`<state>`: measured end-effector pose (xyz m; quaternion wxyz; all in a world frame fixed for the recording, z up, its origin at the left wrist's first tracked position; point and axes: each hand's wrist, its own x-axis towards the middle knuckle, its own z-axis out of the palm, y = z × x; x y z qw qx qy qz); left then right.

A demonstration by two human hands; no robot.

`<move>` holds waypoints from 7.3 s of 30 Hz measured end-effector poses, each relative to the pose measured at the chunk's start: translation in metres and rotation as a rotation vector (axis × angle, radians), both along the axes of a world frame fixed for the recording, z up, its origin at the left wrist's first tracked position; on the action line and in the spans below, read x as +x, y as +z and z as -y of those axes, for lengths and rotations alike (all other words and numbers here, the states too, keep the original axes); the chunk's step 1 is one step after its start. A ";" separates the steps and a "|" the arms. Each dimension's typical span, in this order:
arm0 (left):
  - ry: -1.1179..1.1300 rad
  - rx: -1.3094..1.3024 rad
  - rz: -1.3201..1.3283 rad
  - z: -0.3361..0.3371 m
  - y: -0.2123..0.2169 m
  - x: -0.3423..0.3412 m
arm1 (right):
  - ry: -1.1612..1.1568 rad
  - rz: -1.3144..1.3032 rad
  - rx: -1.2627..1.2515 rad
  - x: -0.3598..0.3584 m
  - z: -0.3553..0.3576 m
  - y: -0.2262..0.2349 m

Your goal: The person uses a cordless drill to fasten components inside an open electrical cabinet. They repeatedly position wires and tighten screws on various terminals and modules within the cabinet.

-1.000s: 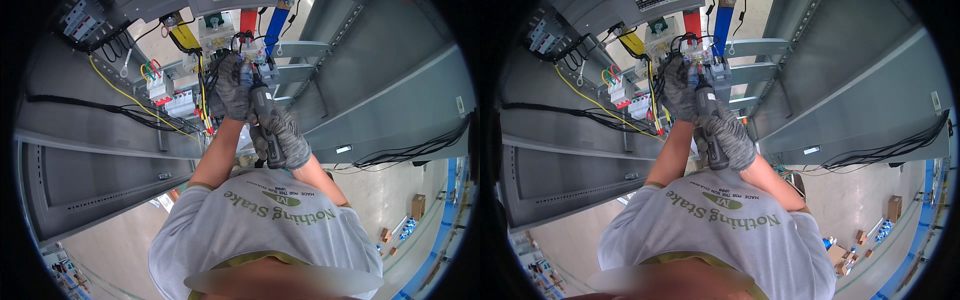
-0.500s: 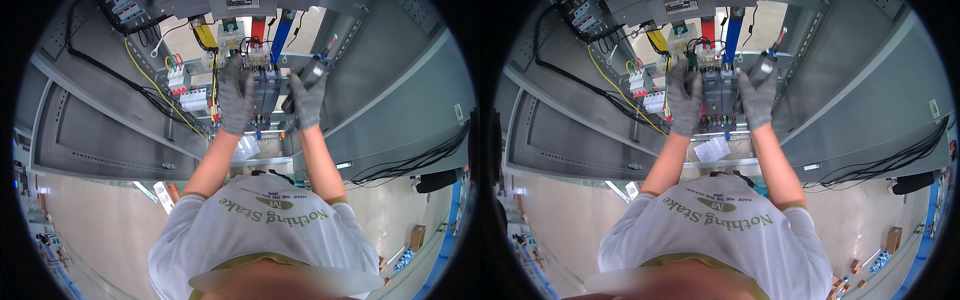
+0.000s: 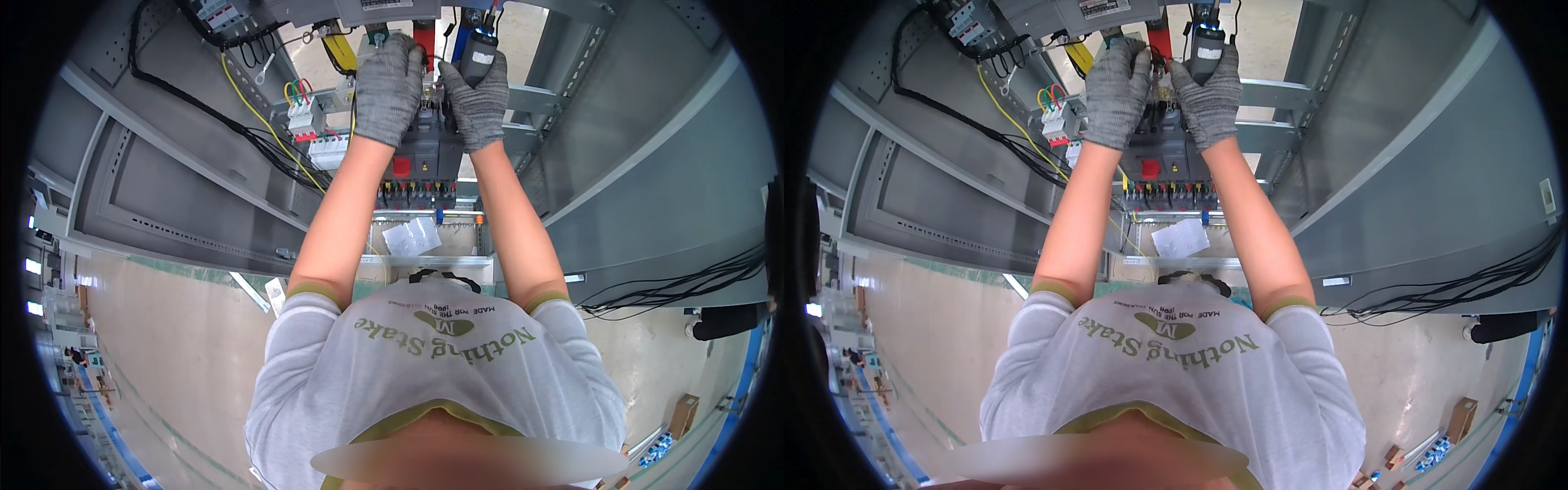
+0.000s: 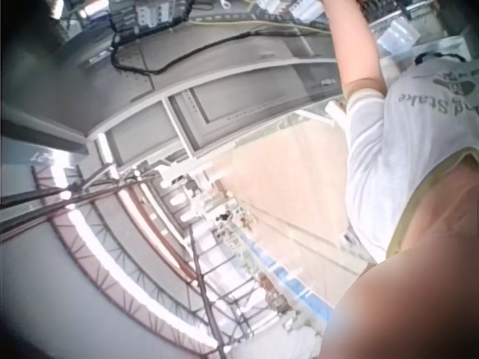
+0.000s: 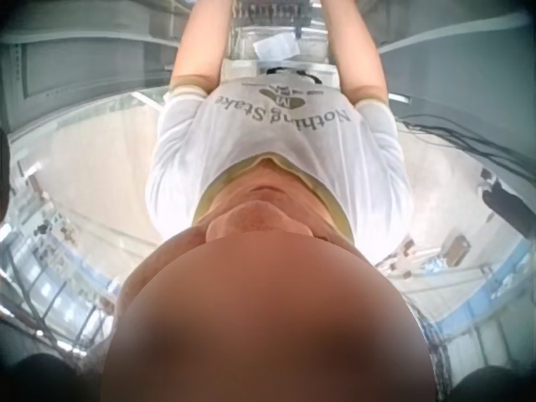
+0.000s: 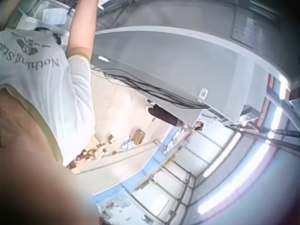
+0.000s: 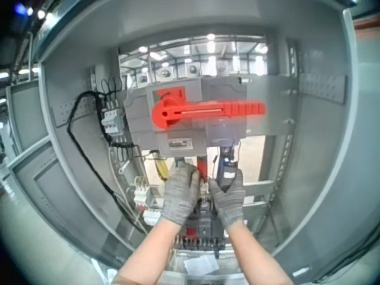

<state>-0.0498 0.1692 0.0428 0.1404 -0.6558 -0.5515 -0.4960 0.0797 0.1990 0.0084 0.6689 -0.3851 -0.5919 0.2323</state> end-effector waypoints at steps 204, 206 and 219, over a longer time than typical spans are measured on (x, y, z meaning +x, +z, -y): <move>-0.339 0.112 -0.215 -0.027 -0.091 -0.145 | 0.618 -0.522 -0.856 -0.087 0.179 -0.031; -0.317 0.145 -0.291 -0.022 -0.086 -0.143 | 0.653 -0.459 -0.882 -0.078 0.174 -0.031; -0.491 -0.014 0.027 -0.012 -0.076 -0.135 | 0.685 -0.587 -0.882 -0.083 0.179 -0.027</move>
